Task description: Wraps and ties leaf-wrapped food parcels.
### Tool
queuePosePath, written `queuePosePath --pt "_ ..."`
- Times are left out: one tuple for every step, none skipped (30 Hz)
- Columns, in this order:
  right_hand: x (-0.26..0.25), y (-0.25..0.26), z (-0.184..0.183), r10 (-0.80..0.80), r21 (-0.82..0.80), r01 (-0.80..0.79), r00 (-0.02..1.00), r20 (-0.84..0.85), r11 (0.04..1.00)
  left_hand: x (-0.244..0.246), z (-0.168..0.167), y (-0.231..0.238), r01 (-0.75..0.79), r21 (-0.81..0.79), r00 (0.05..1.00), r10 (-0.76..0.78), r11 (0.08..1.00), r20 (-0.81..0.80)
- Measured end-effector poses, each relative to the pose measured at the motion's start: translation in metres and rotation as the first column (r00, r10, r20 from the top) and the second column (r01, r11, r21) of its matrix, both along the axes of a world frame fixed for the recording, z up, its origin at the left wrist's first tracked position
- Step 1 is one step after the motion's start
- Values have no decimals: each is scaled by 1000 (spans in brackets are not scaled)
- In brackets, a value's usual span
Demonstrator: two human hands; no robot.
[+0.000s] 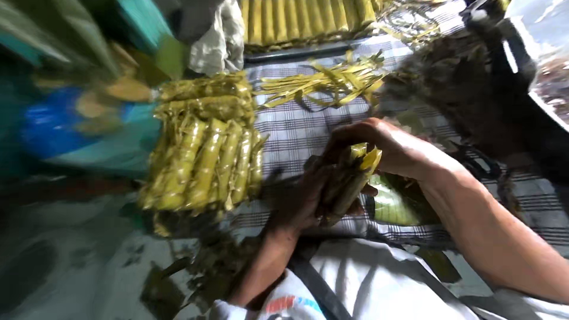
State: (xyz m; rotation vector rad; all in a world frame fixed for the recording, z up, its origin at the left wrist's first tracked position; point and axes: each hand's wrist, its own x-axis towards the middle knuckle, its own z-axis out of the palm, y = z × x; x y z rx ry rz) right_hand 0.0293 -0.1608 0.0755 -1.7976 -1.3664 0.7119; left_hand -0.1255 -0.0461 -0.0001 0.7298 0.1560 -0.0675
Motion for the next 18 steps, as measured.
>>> queuePosePath --pt "-1 -7 -1 -27 -28 26 1000 -9 999 0 -2 0 5 13 1000 -5 1000 -11" --pt "-2 -14 -4 -63 -46 61 997 -54 997 -1 -3 2 2 31 1000 -1 1000 -13" --pt "-3 -21 -6 -83 -50 78 991 -107 996 -1 -3 3 -26 62 999 27 998 -19" --pt "-4 -28 -10 -95 -43 89 985 -142 995 -1 -1 4 -72 111 996 77 991 -44" --pt "-5 -34 -13 -105 -49 98 979 -172 994 -1 3 5 -109 182 989 125 977 -81" --pt "-7 -41 -15 -121 -70 109 972 -200 992 -1 7 6 -154 267 973 193 951 -124" --pt "-9 -46 -17 -139 -86 121 957 -255 989 -1 10 7 -195 360 954 262 912 -145" --pt "-12 -50 -20 -158 -99 135 942 -295 986 -1 10 10 -225 451 937 318 864 -142" --pt "-15 -53 -25 -177 -111 149 931 -319 983 -1 7 13 -234 531 931 345 815 -119" --pt "-19 -55 -31 -190 -118 159 925 -328 980 -1 5 17 -224 595 933 346 772 -97" --pt "-23 -57 -36 -200 -129 164 918 -343 978 -1 3 22 -202 635 943 323 746 -79" --pt "-27 -58 -41 -204 -137 165 911 -359 977 -1 2 26 -175 659 958 280 732 -57" --pt "-31 -58 -45 -201 -135 161 906 -373 978 -1 1 30 -145 683 972 232 716 -37" --pt "-35 -58 -50 -192 -126 154 904 -383 980 -1 1 34 -113 726 982 190 679 -25" --pt "-38 -57 -53 -189 -126 151 897 -399 980 -1 0 37 -86 782 987 162 618 -20" --pt "-41 -55 -55 -192 -139 146 888 -418 979 0 -1 39 -73 849 987 158 524 -12" --pt "-42 -54 -56 -199 -160 142 878 -436 977 1 -2 41 -61 913 985 173 404 -11" --pt "-44 -53 -57 -212 -176 147 873 -440 973 3 -3 41 -50 962 978 208 268 -7"
